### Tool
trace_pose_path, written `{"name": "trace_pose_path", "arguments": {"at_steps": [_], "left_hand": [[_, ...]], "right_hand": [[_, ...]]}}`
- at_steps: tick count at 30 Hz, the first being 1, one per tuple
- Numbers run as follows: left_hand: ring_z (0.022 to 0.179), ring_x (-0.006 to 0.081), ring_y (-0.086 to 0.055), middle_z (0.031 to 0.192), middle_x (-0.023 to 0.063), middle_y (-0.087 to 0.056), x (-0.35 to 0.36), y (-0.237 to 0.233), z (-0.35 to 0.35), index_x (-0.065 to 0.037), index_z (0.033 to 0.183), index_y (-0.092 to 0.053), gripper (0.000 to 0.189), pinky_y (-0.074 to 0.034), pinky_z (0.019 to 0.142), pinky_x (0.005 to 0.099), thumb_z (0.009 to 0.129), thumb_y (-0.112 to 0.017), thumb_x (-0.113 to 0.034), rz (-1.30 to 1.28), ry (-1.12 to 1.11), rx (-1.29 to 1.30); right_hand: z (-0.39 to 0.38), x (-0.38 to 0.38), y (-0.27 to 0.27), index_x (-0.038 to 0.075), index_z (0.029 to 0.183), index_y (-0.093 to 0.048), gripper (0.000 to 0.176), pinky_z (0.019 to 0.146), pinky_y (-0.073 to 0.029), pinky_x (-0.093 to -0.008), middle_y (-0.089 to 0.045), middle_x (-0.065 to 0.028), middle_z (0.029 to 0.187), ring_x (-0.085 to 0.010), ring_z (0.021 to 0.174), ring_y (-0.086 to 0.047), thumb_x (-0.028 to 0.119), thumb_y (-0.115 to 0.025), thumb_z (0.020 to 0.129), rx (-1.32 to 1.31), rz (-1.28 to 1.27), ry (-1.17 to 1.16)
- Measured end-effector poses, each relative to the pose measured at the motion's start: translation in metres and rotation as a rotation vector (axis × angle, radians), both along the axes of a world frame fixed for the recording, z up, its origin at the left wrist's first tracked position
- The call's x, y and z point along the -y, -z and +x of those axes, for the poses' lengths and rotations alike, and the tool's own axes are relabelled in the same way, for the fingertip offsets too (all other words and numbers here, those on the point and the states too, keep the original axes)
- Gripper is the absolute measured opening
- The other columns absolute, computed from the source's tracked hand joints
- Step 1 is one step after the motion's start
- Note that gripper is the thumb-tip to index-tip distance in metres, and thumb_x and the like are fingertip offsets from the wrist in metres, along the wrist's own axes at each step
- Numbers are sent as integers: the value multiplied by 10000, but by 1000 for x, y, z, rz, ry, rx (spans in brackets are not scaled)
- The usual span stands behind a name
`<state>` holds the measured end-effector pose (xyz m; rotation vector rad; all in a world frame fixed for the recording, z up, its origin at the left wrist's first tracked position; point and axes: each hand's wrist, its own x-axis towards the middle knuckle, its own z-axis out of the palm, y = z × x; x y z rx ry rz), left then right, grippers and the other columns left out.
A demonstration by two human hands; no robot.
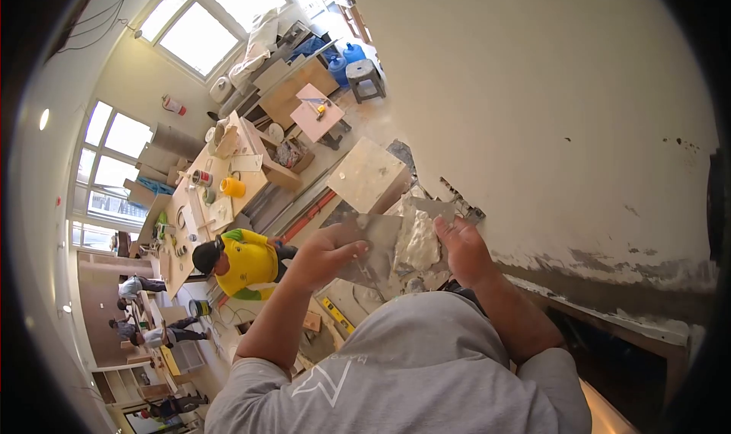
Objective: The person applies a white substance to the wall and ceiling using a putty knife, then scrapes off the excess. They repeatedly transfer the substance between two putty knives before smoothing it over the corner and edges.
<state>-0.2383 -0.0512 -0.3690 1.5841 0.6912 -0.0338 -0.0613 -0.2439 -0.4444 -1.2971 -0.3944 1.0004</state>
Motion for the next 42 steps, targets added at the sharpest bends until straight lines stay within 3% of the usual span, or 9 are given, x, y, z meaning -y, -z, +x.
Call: {"name": "trace_pose_path", "arguments": {"at_steps": [5,6,13,15,17,22,29,35,42], "left_hand": [[792,182,-647,867,108,-690,-4,5,18,-3,989,-683,329,-500,734,322,824,-720,-286,664,100,-224],[989,398,-622,1039,227,-669,-4,3,21,11,1062,-654,491,-481,863,437,849,-647,-431,692,63,-81],[723,254,-652,789,118,-671,-88,-91,90,-31,890,-668,164,-501,648,352,853,-653,-190,1219,-587,421],[711,276,-645,773,117,-663,-114,-150,125,-13,822,-644,159,-495,629,342,884,-635,-159,1753,-719,602],[729,257,-655,830,130,-676,-119,-227,162,-12,891,-684,101,-506,664,307,898,-642,-104,1818,-617,998],[808,240,-669,891,88,-707,-135,-329,238,-48,966,-721,124,-525,756,333,877,-666,-114,2012,-572,1253],[819,224,-673,882,65,-720,-128,-377,291,-88,957,-736,130,-536,744,332,880,-656,-156,2159,-589,1268],[726,228,-685,852,41,-721,-127,-391,283,-108,903,-740,140,-547,666,322,871,-663,-220,2358,-692,1079],[770,251,-709,881,102,-729,-135,-397,255,-48,875,-725,268,-550,710,320,859,-689,-313,2310,-791,1031]], "right_hand": [[9,2,-21,-6,1062,-622,370,730,-493,-339,-669,-144,820,-215,759,-621,336,-499,992,442,-146,-101],[10,2,-14,-3,1001,-628,365,709,-494,-355,-659,-167,792,-269,740,-625,346,-524,978,452,-75,-19],[29,-1,-9,-12,1197,-579,333,867,-470,-294,-658,-59,1062,-133,944,-600,244,-493,1002,-234,95,-47],[34,6,-4,-18,1196,-574,329,864,-473,-302,-659,-75,1057,-143,947,-602,233,-485,1004,155,87,-81],[37,5,13,7,1166,-594,315,822,-511,-355,-664,-116,1034,-239,920,-647,199,-585,917,-112,35,-14],[50,27,59,-16,1187,-568,559,841,-507,-415,-644,-202,1050,-386,985,-618,145,-720,673,919,-24,-71],[72,45,105,-15,1178,-547,674,815,-511,-452,-631,-215,1006,-413,946,-609,83,-748,542,1183,-55,-66],[76,55,85,-10,1196,-536,668,806,-511,-456,-625,-231,1015,-421,951,-611,105,-746,572,1162,-172,-141],[71,46,25,-8,1180,-575,393,870,-501,-414,-647,-201,1036,-343,985,-636,158,-627,827,397,-53,-41]]}}
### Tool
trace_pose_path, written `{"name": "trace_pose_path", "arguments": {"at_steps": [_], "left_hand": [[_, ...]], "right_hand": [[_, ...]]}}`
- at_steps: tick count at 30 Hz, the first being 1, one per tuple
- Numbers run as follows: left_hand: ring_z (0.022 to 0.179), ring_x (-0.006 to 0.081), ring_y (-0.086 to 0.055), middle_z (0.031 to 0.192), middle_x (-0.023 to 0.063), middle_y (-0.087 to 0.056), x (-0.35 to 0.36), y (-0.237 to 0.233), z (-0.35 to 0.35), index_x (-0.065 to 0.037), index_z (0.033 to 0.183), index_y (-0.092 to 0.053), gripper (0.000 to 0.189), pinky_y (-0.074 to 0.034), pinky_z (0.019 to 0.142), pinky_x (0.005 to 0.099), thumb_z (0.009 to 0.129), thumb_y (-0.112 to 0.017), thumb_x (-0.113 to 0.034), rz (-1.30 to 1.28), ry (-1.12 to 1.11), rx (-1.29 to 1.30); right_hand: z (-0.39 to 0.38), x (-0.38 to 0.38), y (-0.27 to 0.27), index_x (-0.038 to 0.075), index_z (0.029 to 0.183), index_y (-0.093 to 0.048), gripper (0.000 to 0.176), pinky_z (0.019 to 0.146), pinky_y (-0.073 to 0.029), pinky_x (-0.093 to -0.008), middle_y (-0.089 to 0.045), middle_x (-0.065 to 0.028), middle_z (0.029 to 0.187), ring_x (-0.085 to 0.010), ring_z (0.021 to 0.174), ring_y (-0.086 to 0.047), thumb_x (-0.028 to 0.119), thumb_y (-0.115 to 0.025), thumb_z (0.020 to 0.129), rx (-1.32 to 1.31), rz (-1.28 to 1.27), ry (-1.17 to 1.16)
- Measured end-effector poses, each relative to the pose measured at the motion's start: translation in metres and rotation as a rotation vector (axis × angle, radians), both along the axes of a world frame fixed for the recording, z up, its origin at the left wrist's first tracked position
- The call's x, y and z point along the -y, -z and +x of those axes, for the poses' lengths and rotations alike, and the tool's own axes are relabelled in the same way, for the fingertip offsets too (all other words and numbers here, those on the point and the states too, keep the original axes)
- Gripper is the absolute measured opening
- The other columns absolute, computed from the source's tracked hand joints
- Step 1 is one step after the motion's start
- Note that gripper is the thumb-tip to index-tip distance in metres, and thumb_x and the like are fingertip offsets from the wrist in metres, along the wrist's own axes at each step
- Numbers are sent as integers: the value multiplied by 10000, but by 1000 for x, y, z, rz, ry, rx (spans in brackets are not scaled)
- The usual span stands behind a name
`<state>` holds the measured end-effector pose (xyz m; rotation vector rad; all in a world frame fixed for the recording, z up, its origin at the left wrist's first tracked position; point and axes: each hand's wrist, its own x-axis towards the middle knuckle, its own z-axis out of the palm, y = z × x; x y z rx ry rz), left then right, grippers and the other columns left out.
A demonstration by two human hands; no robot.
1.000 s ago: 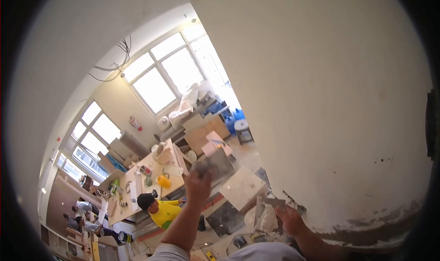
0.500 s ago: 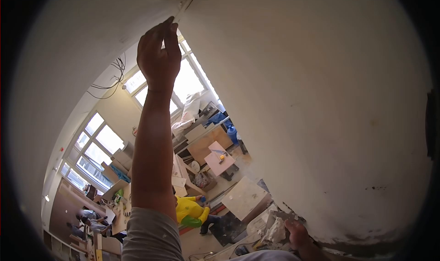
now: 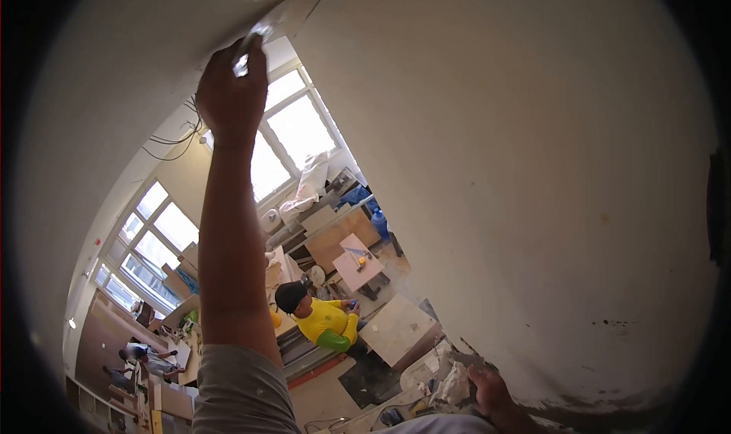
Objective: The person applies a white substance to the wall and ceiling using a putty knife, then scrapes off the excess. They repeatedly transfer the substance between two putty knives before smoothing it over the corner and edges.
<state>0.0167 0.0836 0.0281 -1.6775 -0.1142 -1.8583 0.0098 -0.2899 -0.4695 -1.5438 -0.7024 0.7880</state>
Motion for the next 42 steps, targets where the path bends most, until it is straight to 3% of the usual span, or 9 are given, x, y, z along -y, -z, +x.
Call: {"name": "trace_pose_path", "arguments": {"at_steps": [5,17,24,30,31,32,33,36,42], "left_hand": [[752,204,-701,847,84,-723,-3,19,-32,-35,910,-713,187,-538,702,301,860,-723,-216,-40,108,-17],[718,213,-681,816,43,-708,27,-1,7,-108,863,-735,93,-544,668,317,838,-696,-189,135,86,-76],[745,233,-687,850,87,-704,8,17,-53,-54,909,-720,160,-543,701,325,851,-695,-201,-64,164,35],[778,279,-639,893,128,-642,14,154,-155,-25,936,-655,257,-504,722,398,951,-556,-262,-442,-347,-240],[812,267,-610,908,121,-609,50,181,-161,-54,1008,-619,199,-500,709,396,969,-516,-219,-971,6,-256],[868,247,-608,925,114,-610,5,251,-190,-61,1083,-588,190,-505,747,357,970,-509,-191,-320,-541,-501],[845,206,-585,910,82,-595,27,295,-197,-66,1062,-594,191,-493,738,333,969,-516,-214,-904,-57,-518],[775,83,-518,866,-14,-553,93,399,-218,-81,997,-611,215,-456,711,260,969,-538,-281,-2056,1012,-61],[801,117,-526,862,31,-577,160,438,-287,-28,1029,-608,387,-441,733,279,964,-546,-404,-2511,928,-420]], "right_hand": [[1,-9,20,-21,1072,-606,294,837,-502,-340,-665,-136,979,-210,916,-644,240,-506,980,-589,84,84],[-4,-11,27,-15,1047,-598,246,783,-509,-340,-667,-133,938,-244,871,-652,204,-532,957,-467,-5,117],[-5,-3,19,5,1079,-583,296,791,-516,-399,-635,-215,982,-394,898,-629,60,-620,790,307,102,45],[-15,-11,0,4,1155,-609,362,891,-466,-374,-676,-150,1023,-273,996,-632,302,-515,973,251,62,40],[-14,-14,9,3,1142,-611,356,880,-471,-379,-675,-136,1013,-265,984,-634,303,-515,976,416,33,24],[-15,-18,18,2,1129,-613,351,869,-476,-385,-674,-123,1004,-256,973,-636,304,-514,979,582,5,1],[-17,-20,26,-9,1116,-600,355,837,-498,-394,-661,-102,1010,-226,942,-643,310,-507,991,639,-48,-37],[-40,-48,-12,1,1123,-573,308,818,-522,-384,-658,-133,1021,-277,915,-659,261,-502,975,-1003,145,53],[-97,-95,-36,-40,1302,-473,476,953,-502,-412,-593,-153,1239,-270,1097,-616,337,-352,1037,-1048,-33,-300]]}}
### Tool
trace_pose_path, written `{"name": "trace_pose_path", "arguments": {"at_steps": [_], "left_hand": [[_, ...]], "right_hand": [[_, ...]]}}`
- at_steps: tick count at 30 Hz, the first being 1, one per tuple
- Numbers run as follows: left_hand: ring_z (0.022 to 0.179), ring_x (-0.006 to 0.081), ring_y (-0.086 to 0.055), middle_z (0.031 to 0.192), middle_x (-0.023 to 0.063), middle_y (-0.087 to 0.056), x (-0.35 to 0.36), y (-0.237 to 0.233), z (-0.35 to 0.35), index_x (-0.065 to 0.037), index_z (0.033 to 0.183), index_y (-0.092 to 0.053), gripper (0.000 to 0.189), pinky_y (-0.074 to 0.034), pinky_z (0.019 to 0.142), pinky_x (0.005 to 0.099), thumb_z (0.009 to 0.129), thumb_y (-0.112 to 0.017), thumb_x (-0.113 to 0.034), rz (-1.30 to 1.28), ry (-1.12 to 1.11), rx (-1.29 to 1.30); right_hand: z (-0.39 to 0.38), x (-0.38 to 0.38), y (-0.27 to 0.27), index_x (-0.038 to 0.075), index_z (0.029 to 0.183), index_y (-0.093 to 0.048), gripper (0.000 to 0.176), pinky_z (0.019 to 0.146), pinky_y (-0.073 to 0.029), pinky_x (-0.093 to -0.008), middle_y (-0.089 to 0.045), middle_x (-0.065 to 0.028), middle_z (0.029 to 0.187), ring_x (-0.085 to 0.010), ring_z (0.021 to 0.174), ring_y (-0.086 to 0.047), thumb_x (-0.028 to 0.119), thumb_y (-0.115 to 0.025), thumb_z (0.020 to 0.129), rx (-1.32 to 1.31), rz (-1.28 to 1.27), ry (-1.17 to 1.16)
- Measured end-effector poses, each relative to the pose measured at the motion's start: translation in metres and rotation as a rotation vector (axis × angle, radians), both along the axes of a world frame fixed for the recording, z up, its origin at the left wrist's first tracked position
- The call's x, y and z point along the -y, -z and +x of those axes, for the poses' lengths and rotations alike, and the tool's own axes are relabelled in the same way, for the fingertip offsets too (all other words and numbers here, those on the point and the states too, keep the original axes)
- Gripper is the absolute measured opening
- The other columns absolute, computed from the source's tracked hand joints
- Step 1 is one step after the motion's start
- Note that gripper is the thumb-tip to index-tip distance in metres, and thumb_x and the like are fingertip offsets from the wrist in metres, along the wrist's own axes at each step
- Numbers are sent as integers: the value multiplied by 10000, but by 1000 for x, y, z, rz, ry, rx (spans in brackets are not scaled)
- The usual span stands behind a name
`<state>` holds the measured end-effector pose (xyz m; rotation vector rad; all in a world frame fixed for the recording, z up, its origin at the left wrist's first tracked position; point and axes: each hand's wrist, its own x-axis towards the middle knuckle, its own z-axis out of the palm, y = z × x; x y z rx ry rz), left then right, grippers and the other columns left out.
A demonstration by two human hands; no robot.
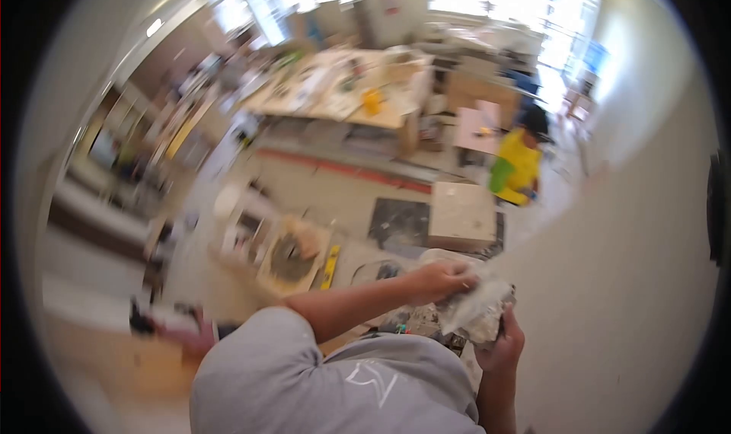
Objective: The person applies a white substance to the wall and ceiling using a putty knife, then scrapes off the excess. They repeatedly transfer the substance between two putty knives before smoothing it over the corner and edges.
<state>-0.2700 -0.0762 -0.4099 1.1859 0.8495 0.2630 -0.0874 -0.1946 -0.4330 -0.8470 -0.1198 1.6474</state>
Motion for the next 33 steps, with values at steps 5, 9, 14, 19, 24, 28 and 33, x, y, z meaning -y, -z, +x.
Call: {"name": "trace_pose_path", "arguments": {"at_steps": [5,9,14,19,24,28,33], "left_hand": [[851,148,-581,941,85,-648,-3,47,-102,-8,1133,-615,528,-452,779,304,921,-593,-492,141,-131,1],[897,171,-598,988,123,-668,36,42,-122,10,1139,-619,605,-454,819,321,896,-606,-543,126,-237,-145],[872,185,-605,959,112,-662,65,54,-188,10,1120,-616,599,-457,808,333,895,-605,-546,184,-399,-188],[837,178,-594,926,95,-644,89,80,-212,19,1187,-563,558,-464,779,329,929,-599,-475,266,-760,-339],[820,176,-603,930,93,-639,97,33,-219,17,1270,-514,543,-484,757,317,952,-586,-416,104,-1003,-120],[823,181,-610,894,92,-642,106,45,-212,-7,1259,-550,498,-495,745,325,950,-591,-395,320,-1036,-201],[820,173,-622,876,120,-645,113,47,-217,-32,1144,-608,372,-507,704,327,936,-608,-340,135,-973,-277]], "right_hand": [[-76,-41,1,-80,1308,-444,480,950,-507,-391,-572,-177,1255,-270,1112,-606,299,-306,1047,121,104,-257],[-62,-39,13,-92,1282,-463,470,913,-521,-357,-601,-174,1201,-253,1062,-627,288,-303,1056,277,129,-423],[-101,-71,4,-53,1275,-487,461,870,-538,-361,-623,-149,1155,-244,1004,-648,316,-323,1051,43,25,-470],[-131,-95,-12,-41,1272,-491,453,804,-579,-365,-626,-144,1140,-229,983,-657,326,-352,1046,141,111,-508],[-132,-102,34,-18,1237,-517,416,770,-561,-361,-627,-112,1152,-228,999,-654,327,-425,1024,390,102,-588],[-149,-100,23,3,1268,-504,411,792,-545,-359,-624,-93,1168,-224,1021,-646,323,-449,1017,115,-24,-502],[-165,-107,6,55,1247,-514,351,849,-521,-373,-606,-73,1210,-210,1071,-615,314,-442,1022,167,97,-384]]}}
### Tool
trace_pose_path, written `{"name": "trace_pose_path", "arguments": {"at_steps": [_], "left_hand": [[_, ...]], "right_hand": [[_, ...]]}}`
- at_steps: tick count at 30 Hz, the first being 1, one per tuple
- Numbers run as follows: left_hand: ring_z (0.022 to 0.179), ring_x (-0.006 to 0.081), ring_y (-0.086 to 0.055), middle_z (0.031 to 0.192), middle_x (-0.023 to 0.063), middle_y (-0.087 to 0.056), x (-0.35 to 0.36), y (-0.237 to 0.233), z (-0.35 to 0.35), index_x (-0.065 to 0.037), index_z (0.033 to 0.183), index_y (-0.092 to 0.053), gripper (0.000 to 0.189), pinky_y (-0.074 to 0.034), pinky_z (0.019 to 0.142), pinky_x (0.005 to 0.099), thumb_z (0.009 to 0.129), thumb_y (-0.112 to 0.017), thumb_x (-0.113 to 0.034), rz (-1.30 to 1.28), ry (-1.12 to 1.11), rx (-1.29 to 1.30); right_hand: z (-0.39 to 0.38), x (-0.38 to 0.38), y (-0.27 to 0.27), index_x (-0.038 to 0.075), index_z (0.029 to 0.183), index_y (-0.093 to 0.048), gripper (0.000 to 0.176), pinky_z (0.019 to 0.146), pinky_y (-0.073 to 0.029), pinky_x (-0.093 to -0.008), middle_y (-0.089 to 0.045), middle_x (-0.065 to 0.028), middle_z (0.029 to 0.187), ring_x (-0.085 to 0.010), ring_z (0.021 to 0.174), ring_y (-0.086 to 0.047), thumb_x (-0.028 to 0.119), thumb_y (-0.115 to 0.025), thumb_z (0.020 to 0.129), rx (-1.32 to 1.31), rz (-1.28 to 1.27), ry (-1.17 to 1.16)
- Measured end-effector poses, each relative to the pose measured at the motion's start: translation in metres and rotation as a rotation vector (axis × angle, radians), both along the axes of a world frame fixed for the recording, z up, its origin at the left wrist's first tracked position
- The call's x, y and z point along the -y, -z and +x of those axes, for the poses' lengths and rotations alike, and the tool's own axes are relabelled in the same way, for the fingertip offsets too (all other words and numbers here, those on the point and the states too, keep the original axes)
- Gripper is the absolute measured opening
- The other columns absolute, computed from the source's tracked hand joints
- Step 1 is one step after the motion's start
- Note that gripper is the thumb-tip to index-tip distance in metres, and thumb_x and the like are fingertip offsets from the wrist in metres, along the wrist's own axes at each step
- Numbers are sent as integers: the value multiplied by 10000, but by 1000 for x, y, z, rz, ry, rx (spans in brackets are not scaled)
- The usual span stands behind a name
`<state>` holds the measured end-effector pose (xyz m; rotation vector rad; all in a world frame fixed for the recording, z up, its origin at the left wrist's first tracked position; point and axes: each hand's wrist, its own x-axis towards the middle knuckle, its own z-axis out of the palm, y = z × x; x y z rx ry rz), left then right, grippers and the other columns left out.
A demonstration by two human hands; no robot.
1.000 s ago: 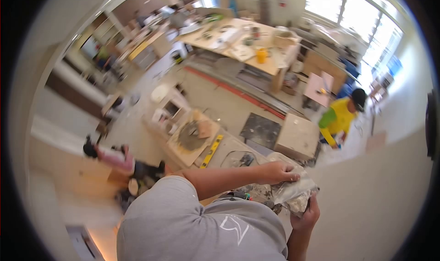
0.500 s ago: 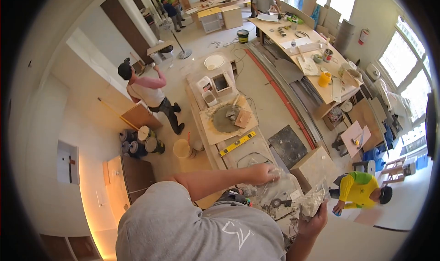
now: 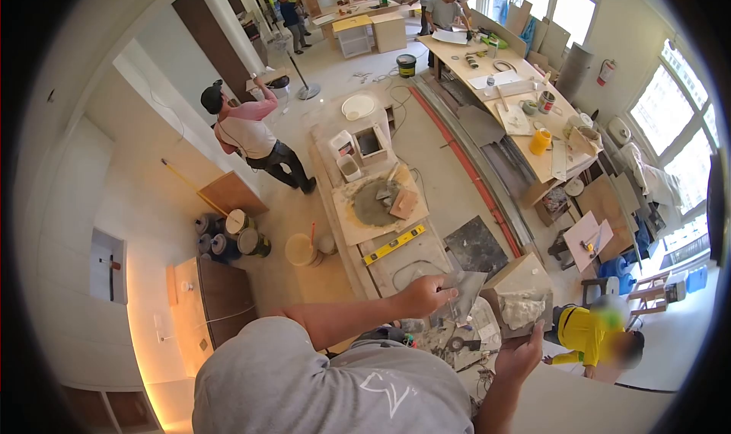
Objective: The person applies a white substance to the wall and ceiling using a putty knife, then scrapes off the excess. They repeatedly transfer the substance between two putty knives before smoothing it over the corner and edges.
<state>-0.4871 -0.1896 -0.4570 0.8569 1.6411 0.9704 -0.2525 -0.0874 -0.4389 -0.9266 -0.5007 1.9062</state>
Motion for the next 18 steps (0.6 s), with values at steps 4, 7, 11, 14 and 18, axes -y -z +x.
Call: {"name": "trace_pose_path", "arguments": {"at_steps": [4,7,11,14,18], "left_hand": [[809,168,-644,859,129,-644,2,-2,6,-22,1022,-620,257,-523,678,314,914,-625,-254,-138,-184,461],[808,207,-661,883,118,-651,1,18,11,-1,1033,-608,242,-545,707,339,889,-639,-193,-140,-380,761],[908,311,-665,1056,155,-647,11,45,12,62,1150,-537,330,-542,863,446,891,-581,-139,-58,-265,787],[1044,323,-634,1133,186,-627,-4,17,13,76,1190,-515,334,-496,963,463,907,-514,-101,-84,-445,1224],[1123,308,-601,1156,188,-618,-4,14,11,64,1195,-512,317,-456,1018,442,915,-491,-82,-57,-496,1304]], "right_hand": [[-12,-4,-7,20,1267,-493,385,874,-515,-385,-569,-115,1267,-250,1117,-587,316,-427,1030,17,122,91],[-28,0,-11,-11,1265,-492,420,902,-500,-381,-560,-151,1251,-263,1113,-578,331,-409,1036,258,241,107],[-31,2,14,-7,1303,-482,417,859,-498,-386,-595,-134,1132,-257,1003,-597,248,-544,980,258,146,130],[-52,7,-3,13,1264,-511,345,843,-499,-322,-600,-65,1108,-161,973,-585,242,-535,1006,83,228,66],[-60,19,0,12,1229,-541,287,807,-469,-297,-580,-46,1122,-126,934,-563,200,-497,1016,207,342,20]]}}
